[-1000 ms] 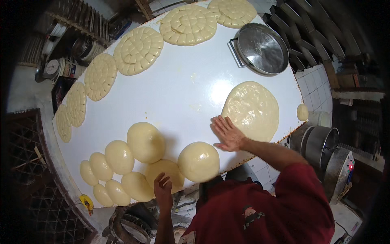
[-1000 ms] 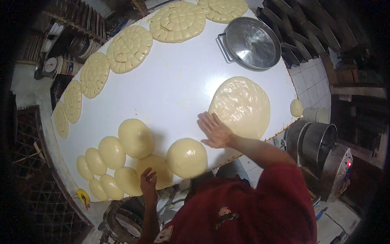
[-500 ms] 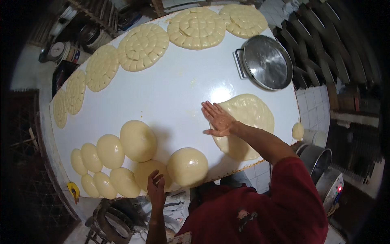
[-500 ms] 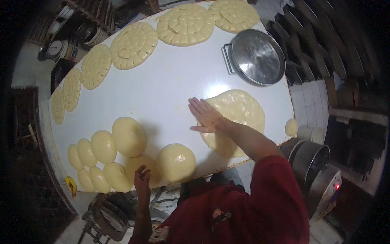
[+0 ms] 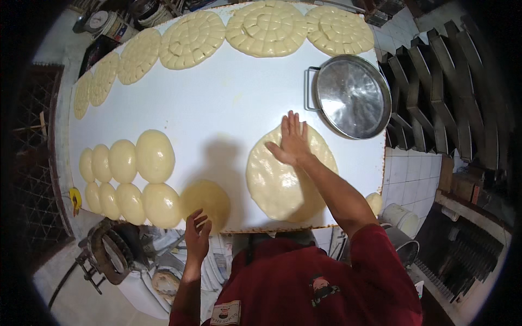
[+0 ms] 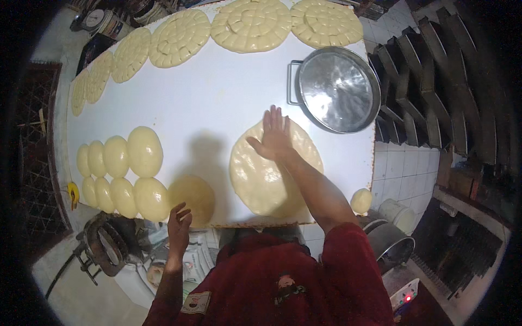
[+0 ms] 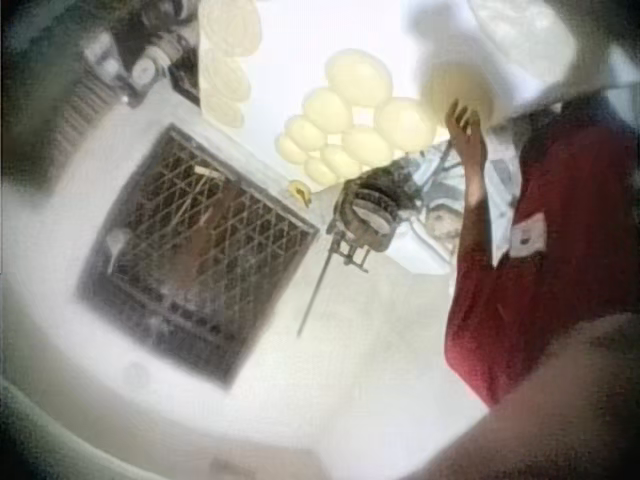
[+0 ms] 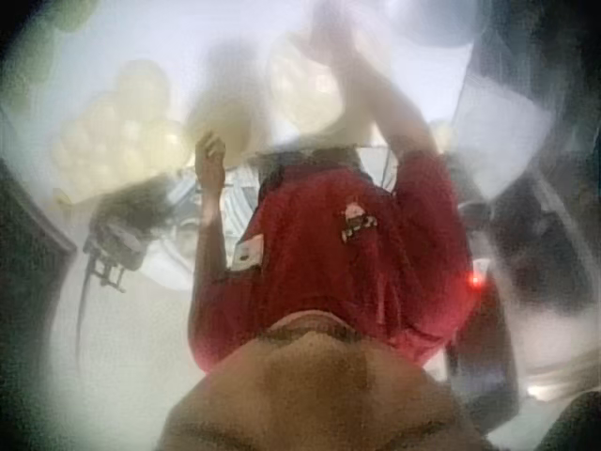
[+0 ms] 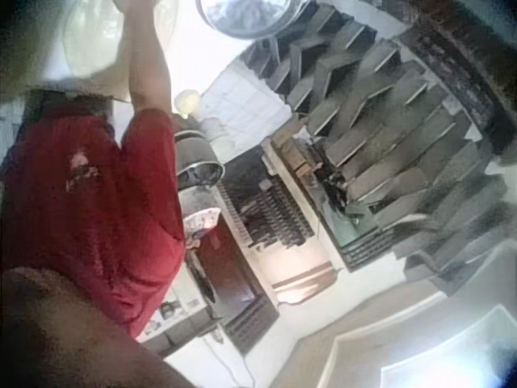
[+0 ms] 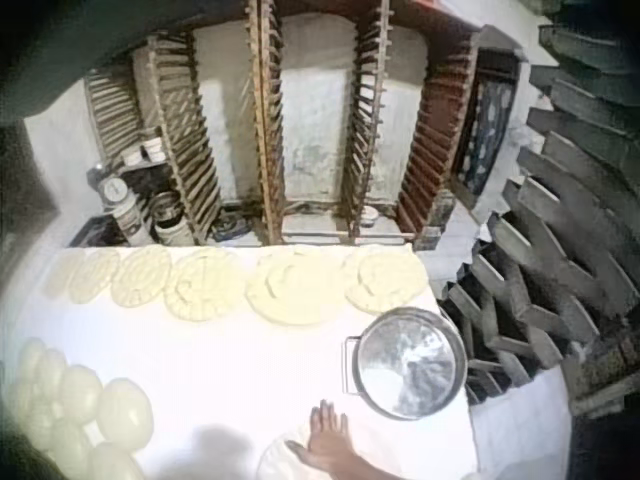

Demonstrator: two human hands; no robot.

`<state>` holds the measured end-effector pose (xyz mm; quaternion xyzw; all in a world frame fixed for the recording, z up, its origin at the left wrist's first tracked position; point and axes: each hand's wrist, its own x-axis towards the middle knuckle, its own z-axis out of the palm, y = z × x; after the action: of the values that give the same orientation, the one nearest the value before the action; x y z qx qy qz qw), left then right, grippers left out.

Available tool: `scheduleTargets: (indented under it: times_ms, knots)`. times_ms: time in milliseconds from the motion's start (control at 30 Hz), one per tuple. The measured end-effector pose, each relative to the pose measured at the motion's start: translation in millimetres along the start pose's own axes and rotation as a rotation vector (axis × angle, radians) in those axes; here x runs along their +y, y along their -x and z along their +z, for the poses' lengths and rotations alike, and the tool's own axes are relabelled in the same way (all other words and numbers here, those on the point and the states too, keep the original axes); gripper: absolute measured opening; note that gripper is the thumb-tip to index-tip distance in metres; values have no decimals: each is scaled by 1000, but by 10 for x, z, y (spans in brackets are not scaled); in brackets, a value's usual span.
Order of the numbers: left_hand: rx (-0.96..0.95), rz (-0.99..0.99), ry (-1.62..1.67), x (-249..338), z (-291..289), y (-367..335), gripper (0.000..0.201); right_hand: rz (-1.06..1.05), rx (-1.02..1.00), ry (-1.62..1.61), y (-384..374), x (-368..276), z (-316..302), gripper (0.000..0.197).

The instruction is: The person flattens dough balls by hand on a white table, places them into a round metal pan, and uses a manual press machine to score the dough. The person repeats this process for multiple dough units.

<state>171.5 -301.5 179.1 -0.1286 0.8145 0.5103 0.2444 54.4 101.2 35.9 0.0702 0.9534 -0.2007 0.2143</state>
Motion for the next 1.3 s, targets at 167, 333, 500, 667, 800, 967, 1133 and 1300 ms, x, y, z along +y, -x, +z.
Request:
scheduleTargets:
  times_ms: [167, 333, 500, 667, 800, 967, 1133, 1300]
  knots:
    - [66, 89, -115, 192, 328, 264, 50, 126, 31, 174, 340, 524, -37, 113]
    - [18, 75, -66, 124, 568, 428, 50, 91, 67, -145, 567, 772, -202, 104]
    - [-28, 114, -118, 191, 681, 443, 50, 72, 223, -124, 1032, 1277, 360, 103]
    - [-37, 111, -109, 107, 666, 451, 50, 132, 318, -38, 1639, 1236, 782, 101]
    - [-76, 139, -128, 29, 614, 518, 51, 92, 349, -80, 2000, 955, 1097, 103]
    - [-89, 165, -67, -362, 300, 613, 53, 222, 402, -104, 2177, 498, 1230, 105]
    - [-94, 74, -63, -659, -164, 736, 54, 99, 305, -41, 2406, 69, 1619, 105]
    - [-77, -1, 36, -1146, -691, 829, 55, 58, 289, -8, 2153, -463, 1558, 105]
